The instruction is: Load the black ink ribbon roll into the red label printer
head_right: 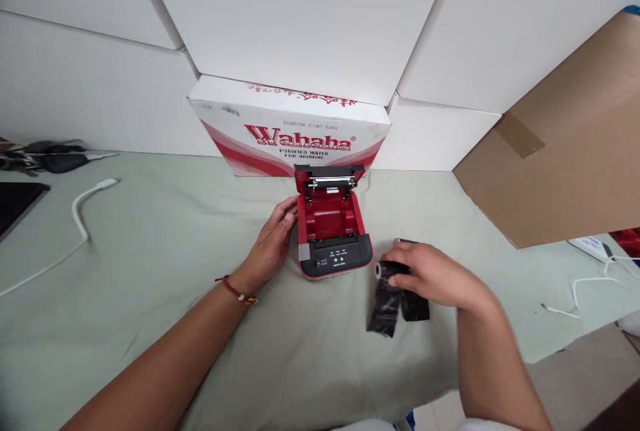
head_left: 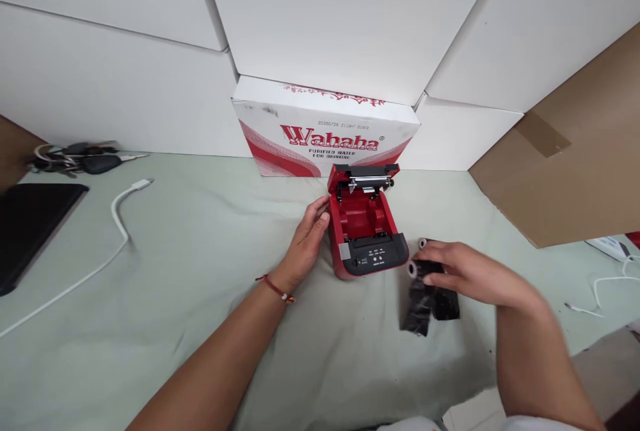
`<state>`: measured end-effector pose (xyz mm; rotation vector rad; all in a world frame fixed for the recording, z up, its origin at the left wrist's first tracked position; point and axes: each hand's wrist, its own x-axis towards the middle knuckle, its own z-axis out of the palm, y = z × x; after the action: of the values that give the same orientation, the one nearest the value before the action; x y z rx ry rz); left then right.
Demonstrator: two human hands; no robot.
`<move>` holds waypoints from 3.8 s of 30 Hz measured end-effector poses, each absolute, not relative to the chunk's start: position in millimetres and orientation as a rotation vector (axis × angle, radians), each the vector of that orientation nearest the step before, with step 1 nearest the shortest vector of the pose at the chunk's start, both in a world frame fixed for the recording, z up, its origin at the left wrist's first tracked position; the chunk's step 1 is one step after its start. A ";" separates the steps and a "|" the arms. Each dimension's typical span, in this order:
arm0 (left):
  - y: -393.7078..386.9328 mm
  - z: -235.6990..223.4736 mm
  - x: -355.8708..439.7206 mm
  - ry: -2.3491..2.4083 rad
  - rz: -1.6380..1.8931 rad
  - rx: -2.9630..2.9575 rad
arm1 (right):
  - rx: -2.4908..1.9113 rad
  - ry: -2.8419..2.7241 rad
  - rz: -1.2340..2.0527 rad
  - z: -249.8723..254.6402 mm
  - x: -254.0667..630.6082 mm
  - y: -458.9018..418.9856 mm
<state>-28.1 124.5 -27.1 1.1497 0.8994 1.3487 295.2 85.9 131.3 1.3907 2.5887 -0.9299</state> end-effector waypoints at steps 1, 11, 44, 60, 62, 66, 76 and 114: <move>124.5 -27.1 -27.9 0.901 1.350 1.150 | 1.333 2.623 -0.991 150.4 299.7 83.5; 127.7 -30.1 -26.0 0.909 1.383 1.119 | 1.678 2.628 -0.245 159.0 179.2 113.5; 163.8 48.2 -27.4 1.087 1.561 1.206 | 1.699 3.468 0.112 45.6 188.1 28.1; 93.3 33.6 -33.0 0.955 1.481 1.797 | 1.717 3.501 0.002 35.2 192.1 25.5; 92.9 26.5 -31.6 0.953 1.533 1.875 | 1.716 3.495 -0.017 36.0 192.3 24.7; 95.2 24.2 -29.0 1.022 1.574 1.861 | 1.717 3.486 -0.049 37.5 192.6 23.9; 99.2 24.0 -44.3 0.973 1.282 1.805 | 1.728 3.502 -0.037 33.9 192.6 24.3; 115.4 -10.3 -33.7 0.763 1.184 1.393 | 1.467 2.740 -0.399 157.0 190.8 135.7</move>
<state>-33.7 115.4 -10.3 1.3927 0.7630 1.1837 190.8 135.7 157.0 1.4671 2.7400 -0.3987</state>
